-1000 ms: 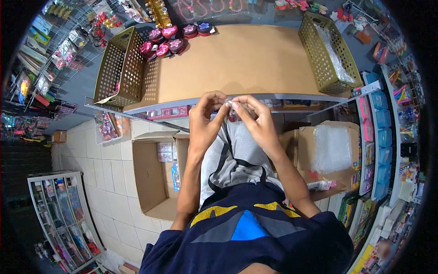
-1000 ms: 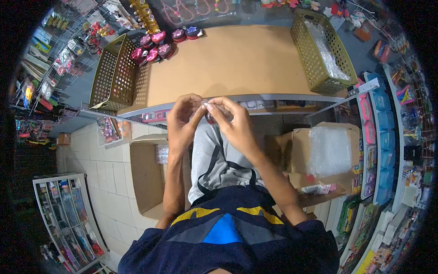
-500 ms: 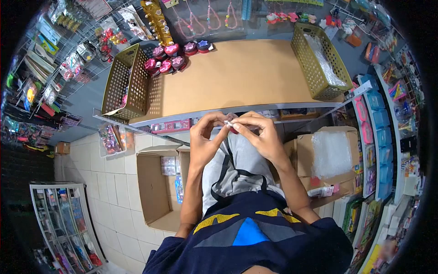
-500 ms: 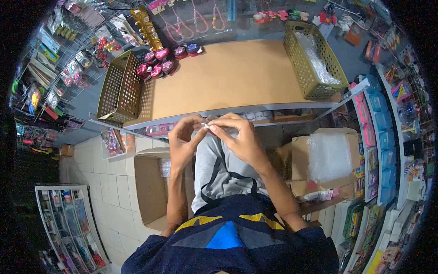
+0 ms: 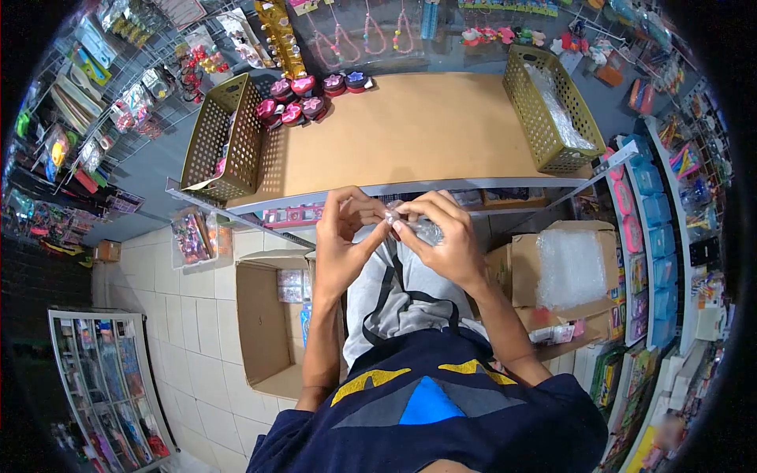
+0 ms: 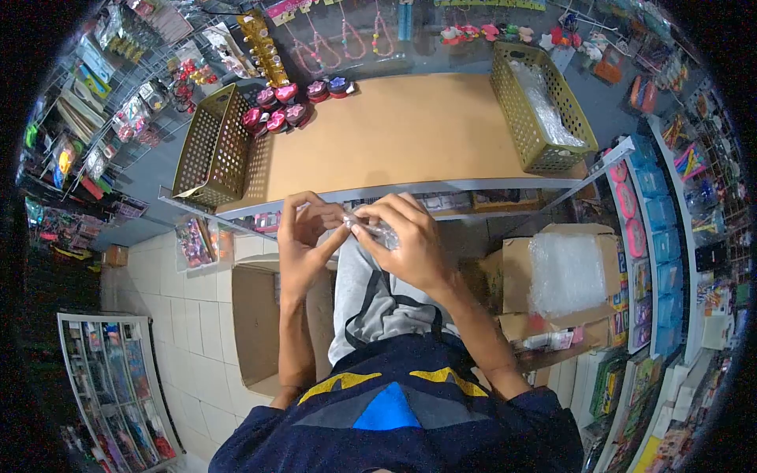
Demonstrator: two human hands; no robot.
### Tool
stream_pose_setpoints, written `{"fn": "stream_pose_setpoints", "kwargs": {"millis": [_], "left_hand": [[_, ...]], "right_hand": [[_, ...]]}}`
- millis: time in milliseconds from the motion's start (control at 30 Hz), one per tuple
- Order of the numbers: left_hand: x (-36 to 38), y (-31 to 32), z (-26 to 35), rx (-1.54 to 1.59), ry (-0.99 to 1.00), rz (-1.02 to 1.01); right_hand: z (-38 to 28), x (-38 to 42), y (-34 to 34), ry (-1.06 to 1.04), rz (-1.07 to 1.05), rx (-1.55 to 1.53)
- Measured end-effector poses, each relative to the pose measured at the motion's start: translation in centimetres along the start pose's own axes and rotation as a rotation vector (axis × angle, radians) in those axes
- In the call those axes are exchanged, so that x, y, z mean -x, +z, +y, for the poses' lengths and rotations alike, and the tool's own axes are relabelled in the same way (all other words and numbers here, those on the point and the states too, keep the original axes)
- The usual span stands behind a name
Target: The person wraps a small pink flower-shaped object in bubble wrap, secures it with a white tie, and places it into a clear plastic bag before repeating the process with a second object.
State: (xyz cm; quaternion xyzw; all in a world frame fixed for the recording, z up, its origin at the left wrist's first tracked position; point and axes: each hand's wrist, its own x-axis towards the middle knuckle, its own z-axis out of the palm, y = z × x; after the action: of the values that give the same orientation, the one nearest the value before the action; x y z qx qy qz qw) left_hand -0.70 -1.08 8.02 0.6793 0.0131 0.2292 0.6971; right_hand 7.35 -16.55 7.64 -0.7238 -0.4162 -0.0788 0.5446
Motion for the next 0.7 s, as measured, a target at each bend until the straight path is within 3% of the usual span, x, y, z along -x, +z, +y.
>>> {"fn": "stream_pose_setpoints", "kwargs": {"millis": [233, 300, 400, 700], "left_hand": [[0.6, -0.1, 0.2, -0.144, 0.070, -0.049], [0.5, -0.2, 0.1, -0.270, 0.125, -0.049], [0.1, -0.1, 0.1, -0.553, 0.401, -0.004], [1.1, 0.4, 2.4, -0.740, 0.551, 0.067]], "right_hand": [[0.4, 0.2, 0.6, -0.038, 0.011, 0.062], [0.6, 0.5, 1.3, 0.032, 0.059, -0.008], [1.0, 0.1, 2.4, 0.094, 0.112, -0.080], [0.2, -1.2, 3.4, 0.040, 0.200, -0.337]]}}
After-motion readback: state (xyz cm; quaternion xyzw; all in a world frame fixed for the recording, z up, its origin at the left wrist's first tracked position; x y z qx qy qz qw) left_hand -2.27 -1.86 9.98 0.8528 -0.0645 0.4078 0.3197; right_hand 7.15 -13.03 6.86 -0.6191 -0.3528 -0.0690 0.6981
